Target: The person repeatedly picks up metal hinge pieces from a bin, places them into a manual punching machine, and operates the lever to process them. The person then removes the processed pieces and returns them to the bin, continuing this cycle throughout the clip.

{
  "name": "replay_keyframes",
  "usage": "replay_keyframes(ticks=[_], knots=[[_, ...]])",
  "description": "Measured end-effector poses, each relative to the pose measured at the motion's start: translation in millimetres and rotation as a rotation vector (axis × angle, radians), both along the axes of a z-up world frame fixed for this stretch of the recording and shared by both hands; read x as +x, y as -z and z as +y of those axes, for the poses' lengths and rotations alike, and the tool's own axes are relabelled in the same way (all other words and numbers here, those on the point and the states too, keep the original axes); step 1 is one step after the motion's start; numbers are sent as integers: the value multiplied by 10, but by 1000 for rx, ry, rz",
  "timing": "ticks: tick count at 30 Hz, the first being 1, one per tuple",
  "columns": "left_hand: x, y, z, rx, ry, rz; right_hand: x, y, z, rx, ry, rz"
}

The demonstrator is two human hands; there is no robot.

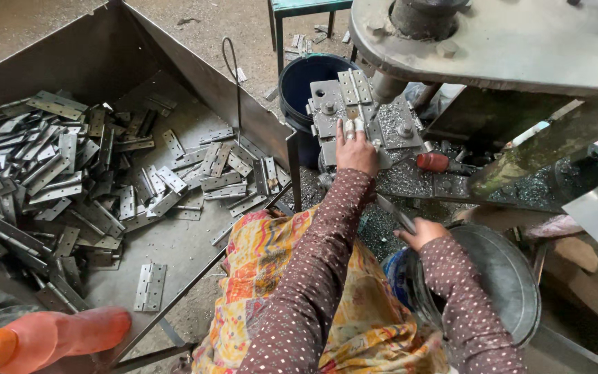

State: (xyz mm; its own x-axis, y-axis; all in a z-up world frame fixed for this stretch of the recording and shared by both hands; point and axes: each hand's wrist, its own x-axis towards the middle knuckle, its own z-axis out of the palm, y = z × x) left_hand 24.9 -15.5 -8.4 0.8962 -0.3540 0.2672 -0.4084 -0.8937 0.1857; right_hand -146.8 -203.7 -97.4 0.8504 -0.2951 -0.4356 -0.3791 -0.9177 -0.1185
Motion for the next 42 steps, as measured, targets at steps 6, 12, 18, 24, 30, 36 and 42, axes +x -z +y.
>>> replay_keyframes(ticks=[6,12,18,24,30,36,42], knots=[[-47,75,24,26,-10,-98,-357,533,60,33,55,-116],[-85,-67,107,32,-6,-169,-174,534,1,92,120,-39],[-105,-54,80,57,-2,-146,187,36,-172,52,-31,31],[-87,-78,88,31,26,-87,-152,487,-18,13,27,-43],[-150,-118,171,-7,42,-130,-239,583,-36,238,74,-116],[136,-51,99,61,20,69,75,-72,-97,-38,-49,-36],[326,47,38,60,-37,-64,-199,272,112,45,57,-60]])
